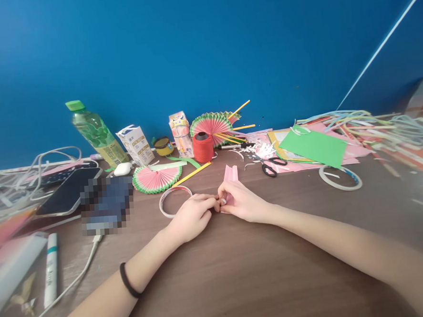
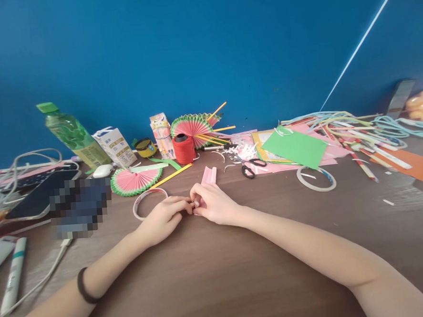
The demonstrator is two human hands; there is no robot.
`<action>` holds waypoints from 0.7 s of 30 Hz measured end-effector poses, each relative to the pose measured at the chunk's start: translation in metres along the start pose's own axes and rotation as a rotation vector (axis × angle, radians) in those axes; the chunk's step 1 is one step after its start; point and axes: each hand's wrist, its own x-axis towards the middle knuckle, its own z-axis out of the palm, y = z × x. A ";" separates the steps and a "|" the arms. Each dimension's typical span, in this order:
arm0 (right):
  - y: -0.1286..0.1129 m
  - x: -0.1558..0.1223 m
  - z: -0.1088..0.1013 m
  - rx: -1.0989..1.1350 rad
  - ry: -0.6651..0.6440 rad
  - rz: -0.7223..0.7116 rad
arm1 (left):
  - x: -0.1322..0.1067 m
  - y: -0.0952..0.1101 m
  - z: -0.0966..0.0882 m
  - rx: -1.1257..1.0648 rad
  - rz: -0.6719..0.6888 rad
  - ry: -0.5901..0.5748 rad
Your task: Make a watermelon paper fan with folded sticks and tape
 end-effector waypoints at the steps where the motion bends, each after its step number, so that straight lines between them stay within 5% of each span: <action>1: 0.000 0.000 0.000 -0.005 -0.004 -0.005 | 0.000 0.000 0.000 -0.001 0.004 0.002; 9: 0.006 -0.003 0.002 -0.100 0.024 -0.169 | -0.001 0.000 0.000 0.009 0.015 -0.003; 17: 0.004 -0.001 0.002 0.023 0.062 -0.048 | -0.003 0.000 0.001 0.075 0.030 0.001; 21: 0.009 -0.001 0.003 0.067 0.086 -0.061 | -0.005 -0.002 0.004 0.142 0.142 0.009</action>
